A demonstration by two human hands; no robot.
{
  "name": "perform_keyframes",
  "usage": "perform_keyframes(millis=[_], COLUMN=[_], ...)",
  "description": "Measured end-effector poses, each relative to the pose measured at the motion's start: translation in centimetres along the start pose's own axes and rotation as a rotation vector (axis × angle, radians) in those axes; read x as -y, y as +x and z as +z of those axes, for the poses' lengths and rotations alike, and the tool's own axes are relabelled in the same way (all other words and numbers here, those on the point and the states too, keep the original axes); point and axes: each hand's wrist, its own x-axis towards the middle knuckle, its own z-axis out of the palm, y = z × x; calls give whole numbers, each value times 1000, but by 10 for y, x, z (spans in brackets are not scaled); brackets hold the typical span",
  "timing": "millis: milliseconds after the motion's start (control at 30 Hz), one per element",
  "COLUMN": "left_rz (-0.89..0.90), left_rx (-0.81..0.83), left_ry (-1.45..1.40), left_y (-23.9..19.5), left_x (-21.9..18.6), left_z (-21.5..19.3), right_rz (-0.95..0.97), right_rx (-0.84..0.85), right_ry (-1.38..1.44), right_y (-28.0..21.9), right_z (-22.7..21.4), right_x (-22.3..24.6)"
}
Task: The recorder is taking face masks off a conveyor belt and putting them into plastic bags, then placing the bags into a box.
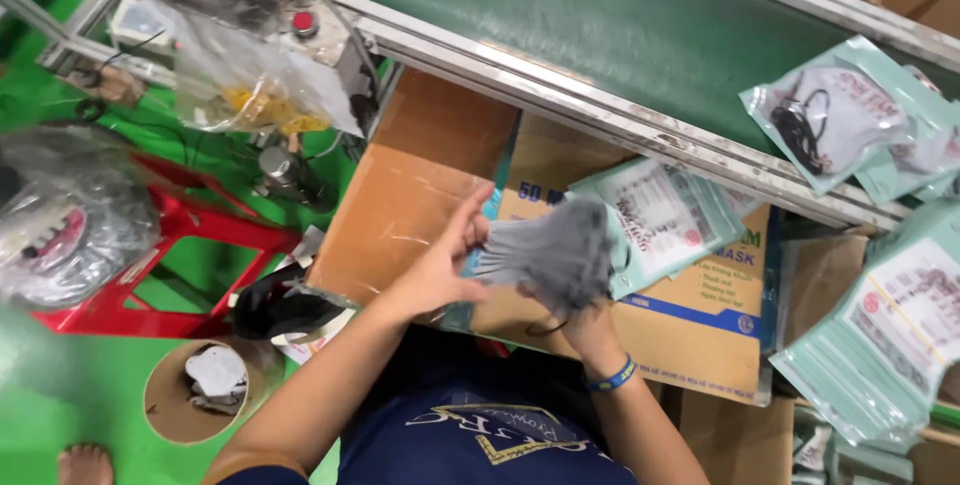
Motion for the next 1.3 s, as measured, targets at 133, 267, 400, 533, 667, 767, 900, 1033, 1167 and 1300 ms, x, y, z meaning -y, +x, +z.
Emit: perform_keyframes(millis=[133,267,400,533,667,767,900,1033,1167,1300], left_rz=[75,175,-289,25,-28,15,118,58,28,53], left_rx=[184,560,508,685,910,947,969,1005,1011,929], left_ry=[-566,-127,183,308,510,587,686,769,802,553], left_y=[-21,-10,43,63,78,74,63,67,63,67], left_x=[17,11,10,6,3,48,39,15,9,39], left_z=[9,-45,-83,-27,51,71,79,81,85,58], right_rz=[-525,-408,-289,-540,-349,-255,-289,-254,-413,-563], right_rx=[62,300,-227,-176,-63,-220,-283,-386,-333,-353], right_ry=[-514,-306,-671,-1045,-989,-1067,-1275,-1366,-1300,-1071], right_y=[-10,-11,17,12,9,6,12,36,43,35], right_z=[4,-12,-57,-51,-46,-35,-33,-35,-36,-43], right_x=[9,99,51,25,31,47,38,36,56,81])
